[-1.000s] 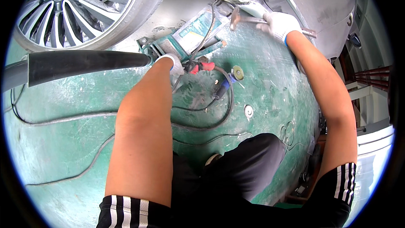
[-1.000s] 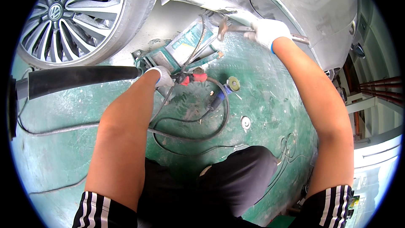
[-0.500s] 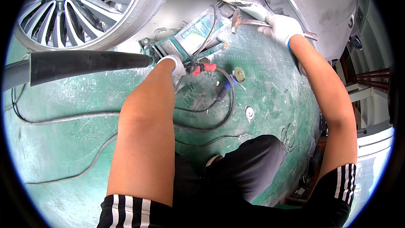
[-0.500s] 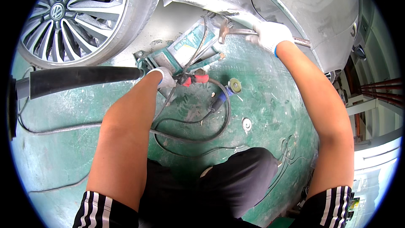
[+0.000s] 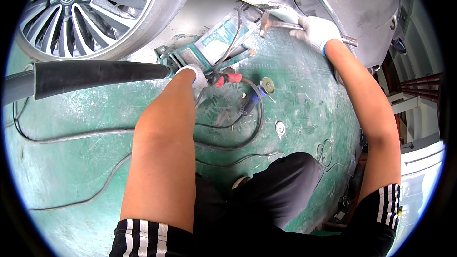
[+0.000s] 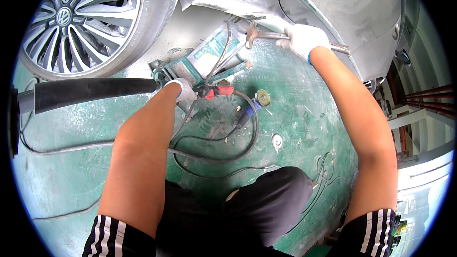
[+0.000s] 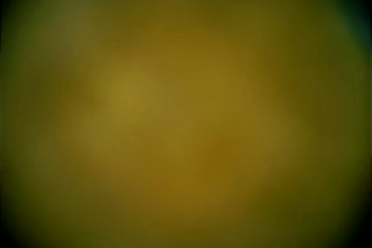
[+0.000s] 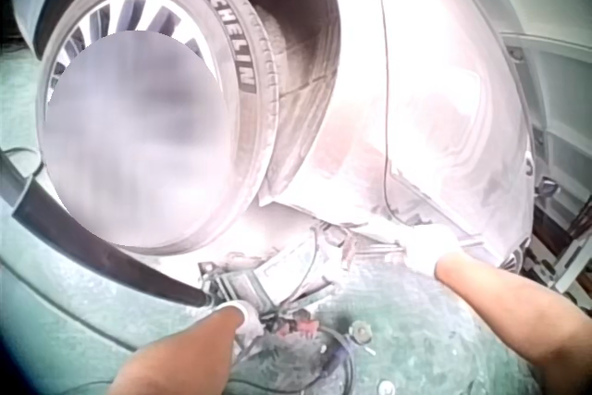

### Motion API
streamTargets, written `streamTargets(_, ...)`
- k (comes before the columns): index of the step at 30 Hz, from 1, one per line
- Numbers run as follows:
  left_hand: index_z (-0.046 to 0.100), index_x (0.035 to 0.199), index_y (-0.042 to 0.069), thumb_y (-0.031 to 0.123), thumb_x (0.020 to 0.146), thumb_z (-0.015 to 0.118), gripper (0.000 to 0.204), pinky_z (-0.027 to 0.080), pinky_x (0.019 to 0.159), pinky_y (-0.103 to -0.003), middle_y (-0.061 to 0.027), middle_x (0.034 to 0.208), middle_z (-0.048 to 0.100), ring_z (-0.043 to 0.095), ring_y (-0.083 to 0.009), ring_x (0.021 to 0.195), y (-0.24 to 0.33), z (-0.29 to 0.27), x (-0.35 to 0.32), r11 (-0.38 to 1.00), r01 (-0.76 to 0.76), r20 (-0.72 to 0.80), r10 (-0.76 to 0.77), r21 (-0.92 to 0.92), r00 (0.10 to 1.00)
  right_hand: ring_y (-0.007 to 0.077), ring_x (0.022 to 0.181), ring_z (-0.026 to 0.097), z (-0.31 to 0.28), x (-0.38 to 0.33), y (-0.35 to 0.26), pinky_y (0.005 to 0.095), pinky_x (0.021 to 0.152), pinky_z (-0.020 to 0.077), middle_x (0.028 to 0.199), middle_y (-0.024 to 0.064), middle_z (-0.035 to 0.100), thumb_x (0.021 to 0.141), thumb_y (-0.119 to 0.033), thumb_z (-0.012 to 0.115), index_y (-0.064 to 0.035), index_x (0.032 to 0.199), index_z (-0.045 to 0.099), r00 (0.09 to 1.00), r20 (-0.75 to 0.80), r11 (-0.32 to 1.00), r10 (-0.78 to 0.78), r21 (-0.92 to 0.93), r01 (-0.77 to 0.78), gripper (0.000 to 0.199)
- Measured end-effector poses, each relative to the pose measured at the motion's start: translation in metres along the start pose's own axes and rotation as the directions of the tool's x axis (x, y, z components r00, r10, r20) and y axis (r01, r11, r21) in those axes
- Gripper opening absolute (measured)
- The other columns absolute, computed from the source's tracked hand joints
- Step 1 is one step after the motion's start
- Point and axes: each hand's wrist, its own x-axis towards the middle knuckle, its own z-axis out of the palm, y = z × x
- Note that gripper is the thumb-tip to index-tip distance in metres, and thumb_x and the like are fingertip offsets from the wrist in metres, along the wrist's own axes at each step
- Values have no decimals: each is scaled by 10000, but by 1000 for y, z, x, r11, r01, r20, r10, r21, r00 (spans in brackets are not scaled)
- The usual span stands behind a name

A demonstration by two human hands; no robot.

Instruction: The person is kneeling on the floor and welding the lower edge of a silver car's front bumper using a welding torch and a metal rod. They repeatedly apply the torch to the metal surface, creating sparks, and occasionally pause to inspect the weld or adjust the rod.

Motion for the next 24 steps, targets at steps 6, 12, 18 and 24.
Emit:
streamTargets(6,809,1167,12,358,857,772,466,588,875,-450,-129,1119,812,764,-287,992,-5,4,11,999,-32,-7,32,13,999,385,1094,742,-4,-6,0,500,945,567,1127,182,782,998,-517,686,-92,1224,744,999,31,1000,-22,-10,23,486)
streamTargets(12,808,1185,29,365,836,781,484,591,896,-445,-139,1140,811,764,-298,1006,-3,2,7,995,-72,-8,73,74,997,382,1077,744,-1,-10,6,491,949,566,1107,169,785,998,-518,687,-103,1220,745,1000,-6,1000,-13,-8,13,474)
streamTargets(18,806,1187,33,382,844,772,490,593,912,-451,-159,1167,802,765,-314,1025,-7,3,13,1000,-17,13,17,1,1000,376,1098,736,-7,-9,7,490,960,561,1143,169,779,997,-523,686,-104,1224,745,999,38,1000,-5,-18,6,480)
streamTargets(24,814,1171,42,396,868,762,469,597,928,-463,-182,1163,800,766,-323,1031,-7,3,10,1000,-25,-7,25,-9,1000,379,1112,731,-4,-12,11,491,965,556,1143,177,778,985,-517,696,-99,1218,744,999,14,999,36,18,-36,481)
